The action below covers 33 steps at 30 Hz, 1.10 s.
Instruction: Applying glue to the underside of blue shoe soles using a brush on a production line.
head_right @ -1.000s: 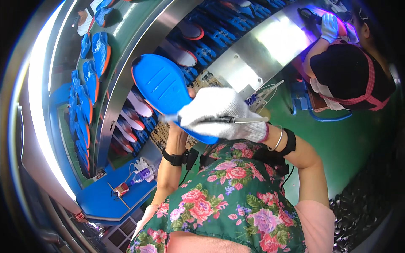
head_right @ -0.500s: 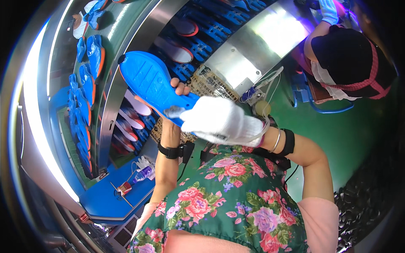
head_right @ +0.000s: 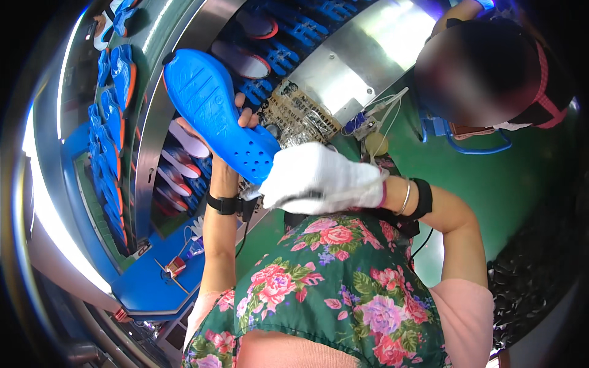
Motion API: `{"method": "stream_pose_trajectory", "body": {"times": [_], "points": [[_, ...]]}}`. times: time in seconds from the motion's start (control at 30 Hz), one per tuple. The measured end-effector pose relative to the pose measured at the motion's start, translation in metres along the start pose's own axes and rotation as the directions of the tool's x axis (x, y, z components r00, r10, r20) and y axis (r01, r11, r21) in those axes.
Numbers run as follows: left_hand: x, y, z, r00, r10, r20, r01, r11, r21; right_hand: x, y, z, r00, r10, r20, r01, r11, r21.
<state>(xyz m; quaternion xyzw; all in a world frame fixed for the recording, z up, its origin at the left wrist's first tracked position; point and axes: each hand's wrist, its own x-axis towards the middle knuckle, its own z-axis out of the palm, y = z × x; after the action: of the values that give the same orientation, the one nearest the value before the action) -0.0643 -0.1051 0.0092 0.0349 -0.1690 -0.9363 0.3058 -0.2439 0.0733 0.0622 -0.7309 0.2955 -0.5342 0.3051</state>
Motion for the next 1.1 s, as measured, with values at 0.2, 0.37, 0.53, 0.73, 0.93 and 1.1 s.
{"method": "stream_pose_trajectory", "body": {"times": [0.2,0.37,0.53,0.73,0.93,1.1], "points": [[0.006,0.013,0.001,0.973,-0.210,-0.096,0.224,0.960,0.170,-0.005,0.005,0.008,0.999,-0.028,0.023,0.035,0.938,-0.345],[0.012,0.012,0.001,0.931,-0.310,-0.193,0.351,0.904,0.244,0.008,0.014,-0.011,0.998,-0.011,0.061,-0.001,0.981,0.195],[0.017,0.017,-0.011,0.945,-0.246,-0.217,0.287,0.940,0.185,0.011,0.018,-0.013,0.984,0.177,-0.001,-0.177,0.984,0.027],[-0.011,-0.019,-0.009,0.868,-0.303,-0.394,0.200,0.938,-0.282,0.024,0.006,-0.043,0.764,0.591,-0.259,-0.503,0.797,0.335],[-0.021,-0.050,0.020,0.830,-0.050,-0.556,0.228,0.939,0.256,0.029,0.014,-0.061,0.849,0.415,-0.326,-0.407,0.908,0.096],[-0.036,-0.039,0.030,0.868,-0.211,-0.451,0.439,0.749,0.496,0.018,0.012,-0.059,0.923,0.267,-0.276,-0.308,0.944,-0.119]]}}
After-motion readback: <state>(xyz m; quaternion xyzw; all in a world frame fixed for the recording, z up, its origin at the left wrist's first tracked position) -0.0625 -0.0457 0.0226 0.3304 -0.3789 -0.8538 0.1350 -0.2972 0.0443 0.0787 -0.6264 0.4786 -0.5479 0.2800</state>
